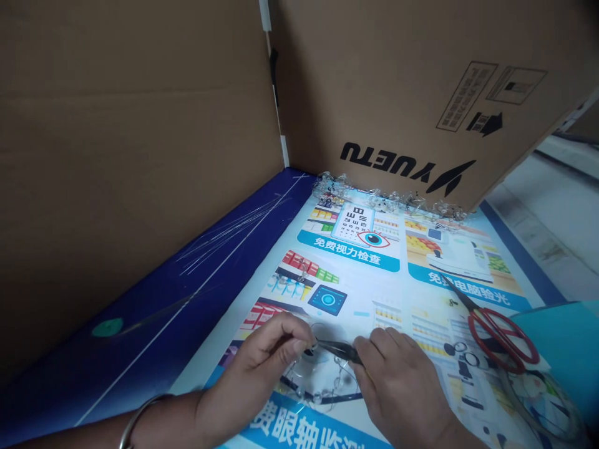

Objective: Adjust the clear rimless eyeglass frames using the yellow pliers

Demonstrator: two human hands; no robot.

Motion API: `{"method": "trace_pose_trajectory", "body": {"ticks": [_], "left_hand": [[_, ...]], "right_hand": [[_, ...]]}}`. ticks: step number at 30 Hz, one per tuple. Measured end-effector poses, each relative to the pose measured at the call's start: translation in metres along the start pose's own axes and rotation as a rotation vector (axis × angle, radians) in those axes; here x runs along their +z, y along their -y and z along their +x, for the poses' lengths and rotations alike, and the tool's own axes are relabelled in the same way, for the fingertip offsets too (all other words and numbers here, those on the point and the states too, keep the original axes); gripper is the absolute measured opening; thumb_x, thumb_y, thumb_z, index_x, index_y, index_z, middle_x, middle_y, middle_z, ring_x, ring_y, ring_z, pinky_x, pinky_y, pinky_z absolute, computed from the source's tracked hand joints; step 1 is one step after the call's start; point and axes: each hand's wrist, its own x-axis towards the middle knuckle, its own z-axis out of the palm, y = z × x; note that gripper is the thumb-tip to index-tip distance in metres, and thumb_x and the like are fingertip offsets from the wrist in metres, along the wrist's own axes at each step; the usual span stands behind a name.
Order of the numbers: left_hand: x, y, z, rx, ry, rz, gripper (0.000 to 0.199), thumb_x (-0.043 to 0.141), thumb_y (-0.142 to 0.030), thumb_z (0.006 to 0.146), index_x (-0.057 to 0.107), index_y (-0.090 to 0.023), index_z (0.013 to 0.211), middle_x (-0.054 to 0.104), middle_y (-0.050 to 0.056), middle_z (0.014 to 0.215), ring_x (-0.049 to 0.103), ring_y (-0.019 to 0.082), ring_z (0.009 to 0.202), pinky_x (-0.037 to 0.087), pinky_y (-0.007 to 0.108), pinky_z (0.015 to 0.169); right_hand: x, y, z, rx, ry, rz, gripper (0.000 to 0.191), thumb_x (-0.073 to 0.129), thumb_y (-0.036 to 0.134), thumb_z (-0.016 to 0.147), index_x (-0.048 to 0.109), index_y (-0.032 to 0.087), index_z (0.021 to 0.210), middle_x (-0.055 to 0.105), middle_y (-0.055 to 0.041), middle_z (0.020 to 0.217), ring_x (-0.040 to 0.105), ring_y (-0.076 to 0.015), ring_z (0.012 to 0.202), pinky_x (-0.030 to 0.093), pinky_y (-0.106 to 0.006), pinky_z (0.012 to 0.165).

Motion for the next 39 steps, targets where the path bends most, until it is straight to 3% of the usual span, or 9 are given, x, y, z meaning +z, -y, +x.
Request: {"method": "trace_pose_trajectory", "body": {"ticks": [6, 15, 27, 39], "left_hand": [[-0.001, -0.002, 0.006, -0.025, -0.009, -0.267, 0.008, 0.051, -0.022, 0.087, 0.053, -0.019, 0.080, 0.053, 0.001, 0.081, 0.049, 0.016, 0.083, 0.038, 0.027, 0.076], [-0.001, -0.007, 0.010, -0.057, 0.024, -0.379, 0.008, 0.053, -0.024, 0.086, 0.054, -0.020, 0.079, 0.053, 0.001, 0.081, 0.049, 0.015, 0.082, 0.037, 0.027, 0.076], [-0.005, 0.004, 0.004, 0.029, 0.084, -0.176, 0.007, 0.049, -0.022, 0.089, 0.055, -0.020, 0.086, 0.052, 0.002, 0.085, 0.049, 0.017, 0.087, 0.037, 0.030, 0.080], [-0.007, 0.008, 0.002, 0.013, 0.095, -0.020, 0.010, 0.048, -0.027, 0.090, 0.054, -0.020, 0.088, 0.054, 0.003, 0.088, 0.050, 0.017, 0.088, 0.038, 0.030, 0.078]], "right_hand": [[-0.002, -0.003, 0.001, 0.002, -0.031, -0.004, 0.014, 0.052, 0.019, 0.077, 0.059, 0.019, 0.089, 0.054, -0.0037, 0.078, 0.044, -0.0184, 0.073, 0.029, -0.031, 0.068], [-0.006, -0.002, 0.000, -0.006, -0.048, 0.003, 0.015, 0.054, 0.017, 0.075, 0.060, 0.020, 0.088, 0.054, -0.0032, 0.075, 0.044, -0.0181, 0.073, 0.029, -0.031, 0.068], [0.000, -0.002, -0.001, -0.022, -0.012, -0.009, 0.013, 0.054, 0.017, 0.075, 0.059, 0.020, 0.086, 0.052, -0.0028, 0.075, 0.043, -0.0188, 0.073, 0.028, -0.032, 0.068], [0.006, -0.001, -0.003, -0.047, -0.003, 0.004, 0.011, 0.052, 0.015, 0.076, 0.058, 0.019, 0.084, 0.052, -0.0028, 0.073, 0.042, -0.0179, 0.070, 0.027, -0.030, 0.066]]}}
